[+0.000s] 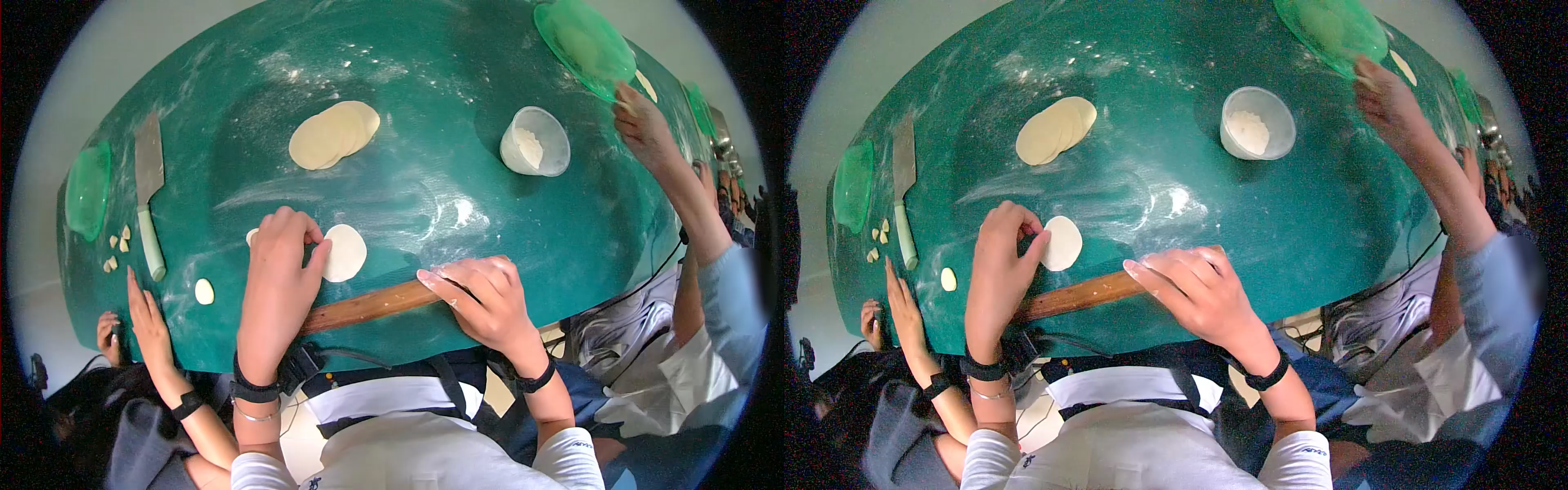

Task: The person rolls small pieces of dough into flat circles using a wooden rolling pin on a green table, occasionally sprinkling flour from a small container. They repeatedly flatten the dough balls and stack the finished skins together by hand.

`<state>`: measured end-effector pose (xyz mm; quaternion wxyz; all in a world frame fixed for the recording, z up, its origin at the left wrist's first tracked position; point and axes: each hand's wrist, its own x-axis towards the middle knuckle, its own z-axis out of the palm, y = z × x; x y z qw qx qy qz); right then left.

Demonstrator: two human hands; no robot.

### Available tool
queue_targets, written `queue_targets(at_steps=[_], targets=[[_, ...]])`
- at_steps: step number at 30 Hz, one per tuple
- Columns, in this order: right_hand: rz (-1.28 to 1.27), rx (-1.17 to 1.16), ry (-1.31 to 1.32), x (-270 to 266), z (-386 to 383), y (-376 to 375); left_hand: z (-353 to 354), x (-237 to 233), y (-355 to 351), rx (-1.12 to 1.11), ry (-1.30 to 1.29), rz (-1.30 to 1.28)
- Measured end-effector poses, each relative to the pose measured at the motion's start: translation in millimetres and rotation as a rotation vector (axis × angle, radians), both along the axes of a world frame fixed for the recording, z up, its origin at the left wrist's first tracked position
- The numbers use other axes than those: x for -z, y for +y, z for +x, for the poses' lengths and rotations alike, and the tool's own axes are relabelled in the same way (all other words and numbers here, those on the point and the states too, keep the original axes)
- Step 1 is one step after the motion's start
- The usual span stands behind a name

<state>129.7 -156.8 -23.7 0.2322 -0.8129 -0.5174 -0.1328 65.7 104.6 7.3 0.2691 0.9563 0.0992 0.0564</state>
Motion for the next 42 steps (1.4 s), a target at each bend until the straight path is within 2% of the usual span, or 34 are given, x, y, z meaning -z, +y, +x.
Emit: queue_targets(at_steps=[5, 11, 14, 17, 20, 23, 27, 28, 31, 32, 35, 38, 42], targets=[[0.025, 0.005, -0.009, 1.5, -0.5, 0.5, 0.1, -3.3, -1.1, 0.021, -0.007, 0.001], [0.019, 0.006, 0.019, 3.2, -0.3, 0.1, 4.0, 0.5, -1.4, -0.072, 0.007, -0.517], [0.005, -0.004, 0.019, 2.0, 0.5, -0.9, 9.4, 4.4, -6.1, -0.136, -0.047, -0.505], [0.028, -0.004, 0.026, 3.5, 0.0, -0.1, 13.7, 0.9, -8.6, -0.089, 0.013, -0.483], [0.012, -0.007, 0.036, 4.0, 0.0, -1.7, 17.1, 6.4, -5.7, -0.176, -0.162, -0.218], [0.015, 0.000, 0.023, 3.6, -0.2, -2.1, 19.5, 4.6, -3.2, -0.081, -0.349, 0.142], [0.008, 0.001, 0.050, 1.8, 0.7, -1.6, 17.9, 9.6, -14.3, 0.273, -0.324, 0.158], [0.007, 0.002, 0.053, 1.5, 0.8, -1.4, 14.5, 6.9, -16.7, 0.362, -0.199, 0.036], [0.000, 0.001, 0.062, 0.3, 2.7, -2.7, 10.1, -9.7, -21.5, 0.305, -0.104, 0.099], [-0.002, -0.001, 0.066, 0.0, 3.2, -2.9, 5.2, -9.0, -17.4, 0.303, 0.033, 0.181], [-0.017, -0.009, 0.086, -1.7, 3.8, -3.3, -2.3, -6.2, -14.3, 0.337, 0.216, 0.110], [-0.015, -0.022, 0.070, -1.2, 5.0, -3.8, 2.1, -3.9, -7.6, 0.459, 0.237, 0.040], [0.001, -0.023, 0.071, 0.6, 6.7, -3.6, 24.5, -2.4, -6.1, 0.612, 0.217, 0.161]])
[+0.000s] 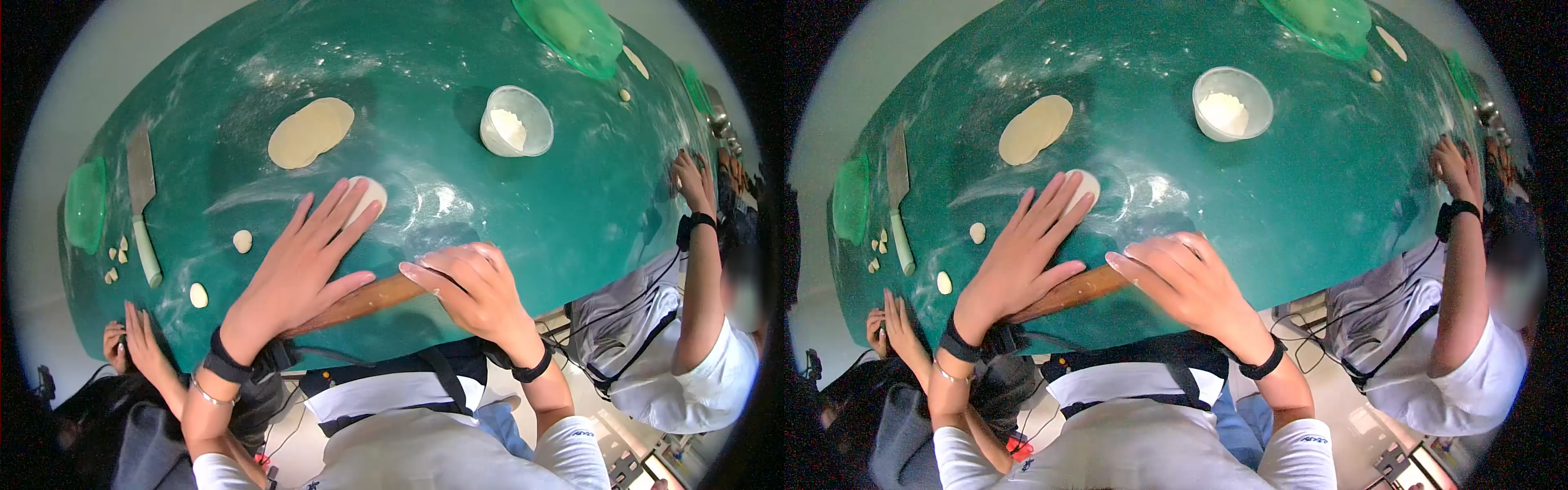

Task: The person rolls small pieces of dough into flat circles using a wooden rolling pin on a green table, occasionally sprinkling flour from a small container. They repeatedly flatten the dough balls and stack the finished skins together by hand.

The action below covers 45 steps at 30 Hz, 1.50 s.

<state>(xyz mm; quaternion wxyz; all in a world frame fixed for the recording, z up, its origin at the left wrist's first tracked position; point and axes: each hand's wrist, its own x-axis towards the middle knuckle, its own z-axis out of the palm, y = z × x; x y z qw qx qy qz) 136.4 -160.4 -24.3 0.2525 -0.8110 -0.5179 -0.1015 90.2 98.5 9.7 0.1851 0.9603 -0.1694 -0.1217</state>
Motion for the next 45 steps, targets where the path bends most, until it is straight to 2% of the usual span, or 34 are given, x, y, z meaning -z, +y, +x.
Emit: queue_targets(at_steps=[8, 11, 17, 20, 26, 29, 32, 38, 41, 44, 45], targets=[[-0.002, 0.035, 0.051, 0.5, -2.8, -2.4, 44.2, 23.8, -11.5, 0.176, -0.176, 0.008], [0.003, 0.045, 0.026, 2.6, -3.6, -1.6, 51.1, 25.9, -19.4, 0.216, -0.145, -0.095], [-0.025, 0.001, -0.012, -2.3, -5.6, -0.6, 42.9, 22.4, -16.9, 0.278, -0.133, -0.009], [-0.011, -0.029, -0.011, 0.6, -4.0, 1.5, 35.4, 19.7, -11.5, 0.265, -0.118, 0.082], [-0.009, -0.028, -0.033, -0.7, -3.7, 2.6, 34.6, 20.1, -8.9, 0.272, -0.097, 0.039], [-0.001, -0.018, -0.007, 0.3, -2.9, 1.8, 38.1, 27.3, -10.1, 0.047, -0.161, -0.159], [-0.009, -0.006, 0.012, 1.2, -2.1, 1.3, 38.8, 26.5, -8.8, 0.037, -0.148, -0.078], [-0.010, -0.008, -0.049, 4.7, -7.8, -1.4, 37.1, 15.6, -12.1, 0.214, -0.070, -0.042], [-0.050, -0.019, 0.033, -2.8, -12.6, -7.9, 32.2, 11.0, -14.2, 0.258, -0.029, -0.023], [-0.039, 0.034, 0.075, -2.6, -11.3, -23.6, 23.5, -11.0, -12.1, 0.239, -0.023, 0.025], [-0.039, 0.054, 0.059, -1.7, -6.9, -30.8, 19.6, -25.1, -10.7, 0.113, -0.083, 0.058]])
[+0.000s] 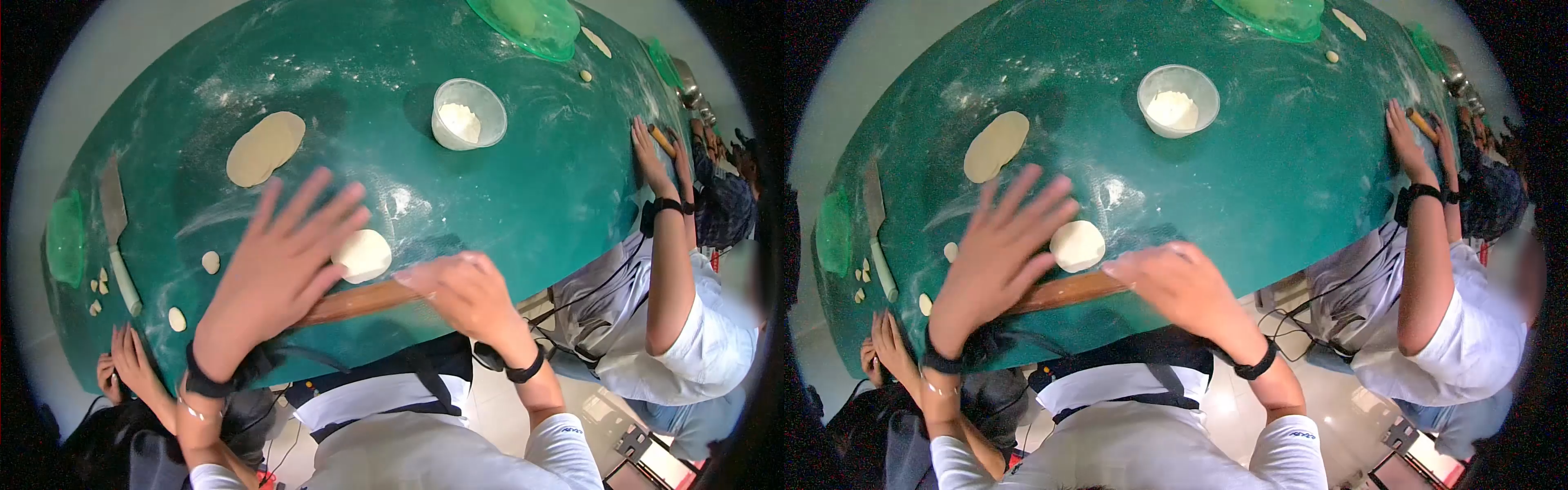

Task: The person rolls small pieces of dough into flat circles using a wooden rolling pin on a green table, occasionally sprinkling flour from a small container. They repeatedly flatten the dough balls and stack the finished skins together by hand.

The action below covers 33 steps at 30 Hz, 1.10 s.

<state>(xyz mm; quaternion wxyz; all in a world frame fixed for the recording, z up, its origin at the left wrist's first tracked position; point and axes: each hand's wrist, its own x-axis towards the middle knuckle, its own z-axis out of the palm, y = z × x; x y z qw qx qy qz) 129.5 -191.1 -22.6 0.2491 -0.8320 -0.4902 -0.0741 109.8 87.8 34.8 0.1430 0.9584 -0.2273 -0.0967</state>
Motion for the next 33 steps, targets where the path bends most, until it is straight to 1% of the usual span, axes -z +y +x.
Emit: queue_targets(at_steps=[2, 5, 9, 12, 15, 18, 24, 28, 31, 33], targets=[[-0.005, 0.043, -0.025, 1.5, 11.2, -15.8, -13.9, -25.8, 0.9, -0.247, -0.120, 0.046], [-0.017, 0.063, 0.045, -4.0, 26.6, -21.2, -44.8, -27.7, 0.4, -0.468, -0.133, -0.003], [-0.013, 0.018, 0.087, -10.7, 40.3, -14.7, -74.1, 3.7, -28.0, -0.596, 0.026, 0.022], [-0.161, 0.007, 0.074, -14.5, 45.7, -5.8, -90.0, 30.3, -35.4, -0.694, 0.002, 0.061], [-0.361, 0.048, 0.114, -26.8, 43.7, 5.2, -88.3, 34.1, -33.4, -0.693, -0.013, 0.063], [-0.412, 0.091, 0.119, -32.0, 50.2, 14.6, -72.7, 34.1, -26.7, -0.703, -0.059, 0.078], [-0.402, 0.115, 0.078, -30.1, 63.9, 24.7, -55.2, 40.3, -14.7, -0.739, -0.123, 0.110], [-0.351, 0.114, 0.067, -25.3, 70.4, 28.4, -46.5, 41.7, -10.8, -0.752, -0.169, 0.109], [-0.318, 0.109, 0.046, -22.5, 77.9, 32.5, -41.0, 43.1, -5.9, -0.741, -0.109, 0.071], [-0.283, 0.106, 0.039, -18.9, 83.3, 34.8, -38.6, 43.2, -6.1, -0.739, -0.127, 0.087]])
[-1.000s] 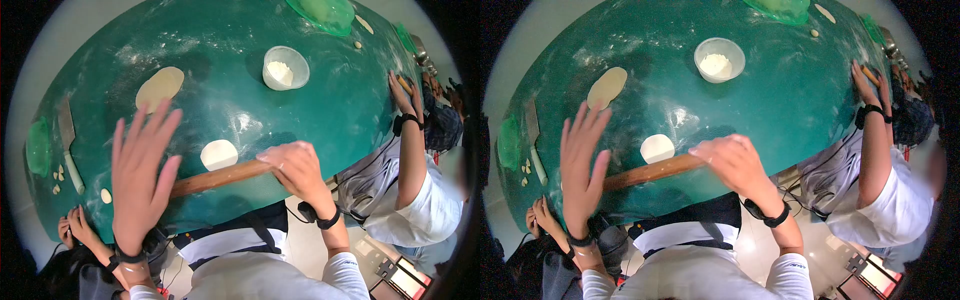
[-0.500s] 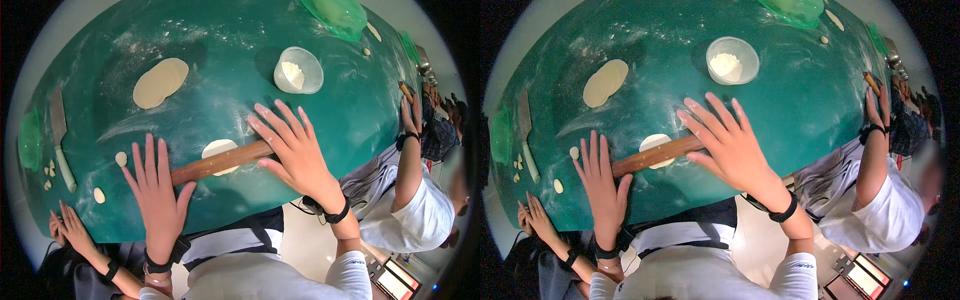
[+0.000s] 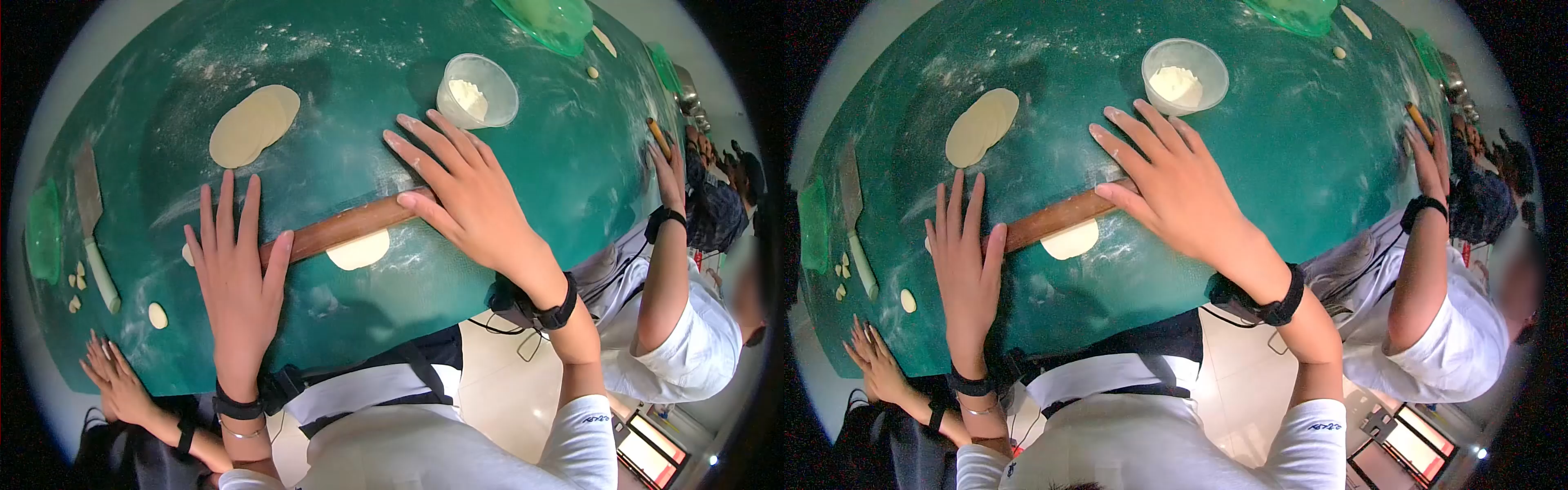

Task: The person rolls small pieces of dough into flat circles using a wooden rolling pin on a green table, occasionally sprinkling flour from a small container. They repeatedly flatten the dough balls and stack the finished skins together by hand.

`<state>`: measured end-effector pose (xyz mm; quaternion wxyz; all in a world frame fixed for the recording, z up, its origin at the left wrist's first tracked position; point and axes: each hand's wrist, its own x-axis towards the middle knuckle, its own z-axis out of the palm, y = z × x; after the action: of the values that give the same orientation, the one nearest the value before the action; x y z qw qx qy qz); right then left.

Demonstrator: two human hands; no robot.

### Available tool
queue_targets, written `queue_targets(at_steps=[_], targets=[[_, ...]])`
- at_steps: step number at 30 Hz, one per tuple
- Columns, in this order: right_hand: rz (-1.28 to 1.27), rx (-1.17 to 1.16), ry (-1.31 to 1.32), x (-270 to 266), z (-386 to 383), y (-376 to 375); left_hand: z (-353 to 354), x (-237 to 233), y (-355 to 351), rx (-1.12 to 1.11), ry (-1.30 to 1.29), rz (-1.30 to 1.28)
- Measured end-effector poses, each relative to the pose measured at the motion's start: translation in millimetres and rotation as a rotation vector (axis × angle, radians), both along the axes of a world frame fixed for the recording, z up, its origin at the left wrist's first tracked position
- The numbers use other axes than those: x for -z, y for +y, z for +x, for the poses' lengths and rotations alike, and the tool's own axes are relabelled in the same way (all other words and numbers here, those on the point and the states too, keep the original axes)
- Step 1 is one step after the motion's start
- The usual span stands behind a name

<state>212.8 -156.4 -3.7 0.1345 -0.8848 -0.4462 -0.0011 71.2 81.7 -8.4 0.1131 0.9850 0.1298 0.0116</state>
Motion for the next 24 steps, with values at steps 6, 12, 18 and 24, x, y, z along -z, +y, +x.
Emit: queue_targets(at_steps=[6, 12, 18, 24], targets=[[0.023, -0.006, -0.021, 2.1, 1.1, 1.1, 1.5, 1.7, 1.8, 0.006, -0.057, 0.004], [-0.007, 0.007, 0.004, -0.9, -11.6, -7.0, -7.9, -4.2, -5.0, 0.026, -0.030, 0.006], [-0.043, 0.062, 0.050, -7.6, -36.3, -15.9, -26.1, -6.1, -18.2, 0.035, -0.029, -0.009], [-0.051, 0.088, 0.071, -6.9, -53.9, -23.8, -42.0, -9.0, -31.1, 0.030, 0.028, -0.018]])
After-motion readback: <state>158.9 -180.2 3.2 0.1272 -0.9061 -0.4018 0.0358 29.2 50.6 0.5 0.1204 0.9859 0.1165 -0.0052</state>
